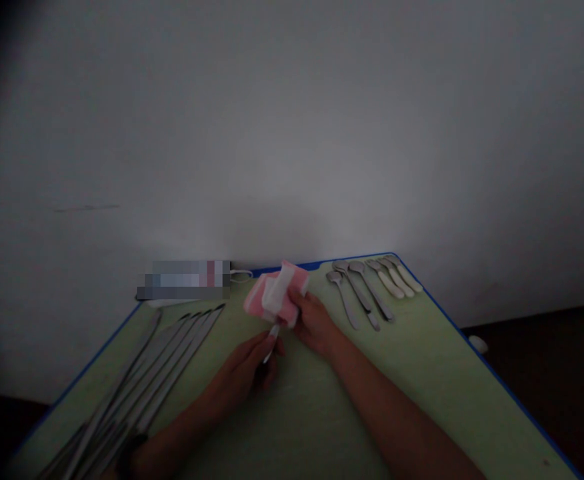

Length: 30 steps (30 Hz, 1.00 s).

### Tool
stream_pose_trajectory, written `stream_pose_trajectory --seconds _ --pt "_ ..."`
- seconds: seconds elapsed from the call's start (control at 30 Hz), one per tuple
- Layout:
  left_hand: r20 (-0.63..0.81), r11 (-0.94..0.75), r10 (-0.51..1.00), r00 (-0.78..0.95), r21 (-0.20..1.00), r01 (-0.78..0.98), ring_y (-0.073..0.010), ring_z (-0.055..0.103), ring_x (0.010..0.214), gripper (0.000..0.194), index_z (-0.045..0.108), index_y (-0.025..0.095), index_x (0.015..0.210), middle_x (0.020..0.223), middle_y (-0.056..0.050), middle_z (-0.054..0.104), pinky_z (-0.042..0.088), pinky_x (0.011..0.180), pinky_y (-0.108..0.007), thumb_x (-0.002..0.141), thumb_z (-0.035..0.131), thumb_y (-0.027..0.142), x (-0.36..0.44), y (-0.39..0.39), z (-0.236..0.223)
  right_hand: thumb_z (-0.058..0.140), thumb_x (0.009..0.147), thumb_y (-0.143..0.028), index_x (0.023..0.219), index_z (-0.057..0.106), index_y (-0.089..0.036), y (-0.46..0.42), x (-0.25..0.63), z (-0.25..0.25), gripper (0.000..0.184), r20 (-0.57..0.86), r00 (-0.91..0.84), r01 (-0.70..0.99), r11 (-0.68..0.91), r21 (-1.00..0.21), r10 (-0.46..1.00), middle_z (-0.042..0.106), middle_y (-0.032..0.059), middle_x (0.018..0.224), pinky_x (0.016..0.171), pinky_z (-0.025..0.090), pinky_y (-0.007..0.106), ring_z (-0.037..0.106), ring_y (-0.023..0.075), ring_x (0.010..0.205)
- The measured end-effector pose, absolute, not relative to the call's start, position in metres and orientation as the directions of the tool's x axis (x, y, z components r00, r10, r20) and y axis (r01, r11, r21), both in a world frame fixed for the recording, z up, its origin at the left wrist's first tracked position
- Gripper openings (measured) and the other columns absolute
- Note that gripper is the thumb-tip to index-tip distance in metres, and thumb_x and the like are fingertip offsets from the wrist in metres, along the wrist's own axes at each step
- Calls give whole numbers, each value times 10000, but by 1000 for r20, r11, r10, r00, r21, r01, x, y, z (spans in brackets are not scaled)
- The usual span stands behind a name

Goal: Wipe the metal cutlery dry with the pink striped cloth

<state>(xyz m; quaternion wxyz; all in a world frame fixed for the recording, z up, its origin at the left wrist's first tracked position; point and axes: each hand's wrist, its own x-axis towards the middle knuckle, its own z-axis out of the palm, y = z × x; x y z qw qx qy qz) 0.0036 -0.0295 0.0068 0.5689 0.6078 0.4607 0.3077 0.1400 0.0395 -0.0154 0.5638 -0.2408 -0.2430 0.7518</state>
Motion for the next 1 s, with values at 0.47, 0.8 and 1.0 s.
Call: stream_pose_trajectory --seconds 0.47,0.8,1.0 --pt "-132 55 903 409 980 193 -88 402 424 319 506 177 814 481 67 461 309 435 -197 910 354 440 2 -29 3 392 852 -195 954 594 -109 38 141 1 242 -221 -287 -768 -362 -529 932 686 42 732 506 491 255 605 148 582" --pt "-128 27 900 416 970 241 -95 397 420 319 513 183 800 479 65 467 312 448 -208 906 357 441 1 -28 6 310 923 -343 1138 537 -166 40 139 -1 359 -149 -253 -806 -293 -513 956 697 43 882 751 513 336 636 179 785" --pt "-145 42 901 408 967 250 -102 414 427 323 529 186 807 477 72 469 319 469 -217 900 371 452 1 -29 4 386 892 -383 1131 550 -165 40 141 -2 362 -135 -286 -788 -313 -530 949 696 51 872 619 505 298 626 179 726"
